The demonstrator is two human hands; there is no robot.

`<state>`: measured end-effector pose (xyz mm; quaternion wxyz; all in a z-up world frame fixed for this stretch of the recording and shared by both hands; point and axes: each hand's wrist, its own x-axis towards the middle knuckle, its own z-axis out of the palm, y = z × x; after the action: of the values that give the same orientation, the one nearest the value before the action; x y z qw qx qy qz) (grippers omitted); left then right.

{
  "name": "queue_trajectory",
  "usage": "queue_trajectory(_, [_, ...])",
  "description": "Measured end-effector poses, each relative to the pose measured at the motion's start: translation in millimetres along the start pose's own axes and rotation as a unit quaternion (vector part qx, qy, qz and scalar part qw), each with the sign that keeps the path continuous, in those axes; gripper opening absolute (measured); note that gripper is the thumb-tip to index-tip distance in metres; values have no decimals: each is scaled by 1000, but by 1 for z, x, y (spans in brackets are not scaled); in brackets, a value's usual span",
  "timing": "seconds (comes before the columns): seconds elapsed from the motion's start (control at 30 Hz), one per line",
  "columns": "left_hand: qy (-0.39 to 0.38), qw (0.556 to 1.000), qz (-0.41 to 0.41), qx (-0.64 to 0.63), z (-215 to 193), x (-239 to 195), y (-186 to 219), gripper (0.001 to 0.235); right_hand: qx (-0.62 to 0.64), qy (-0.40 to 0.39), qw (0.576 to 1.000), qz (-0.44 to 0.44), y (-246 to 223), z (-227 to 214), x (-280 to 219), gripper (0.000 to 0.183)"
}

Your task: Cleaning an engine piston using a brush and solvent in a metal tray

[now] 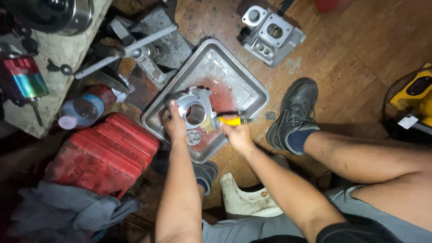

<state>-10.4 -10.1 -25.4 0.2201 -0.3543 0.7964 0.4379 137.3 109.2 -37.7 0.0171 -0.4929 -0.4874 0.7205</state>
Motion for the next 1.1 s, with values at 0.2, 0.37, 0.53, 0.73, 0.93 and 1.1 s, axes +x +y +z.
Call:
queue_trajectory(0.2, [-6,1000,-4,22,-2,5,-7,89,-101,50,993,-34,-68,22,17,5])
queue_trajectory(0.37, [0,1000,8,0,-1,6,-10,86,-216,-1,968,-128,-1,7,25,26])
queue_trajectory(0.53, [-5,1000,8,7,0,4,-11,85,-262,36,964,-39,-26,9,36,23])
queue_trajectory(0.73, [-6,1000,11,-2,7,6,-8,84,-239,-81,922,-292,-85,14,19,15])
queue_trajectory(0.93, [-7,1000,12,1,-2,-5,-10,80,-235,37,873,-426,-38,15,66,11])
queue_trajectory(1.1, [-7,1000,-5,-9,2,9,-24,74,-136,16,950,-281,-47,17,53,18])
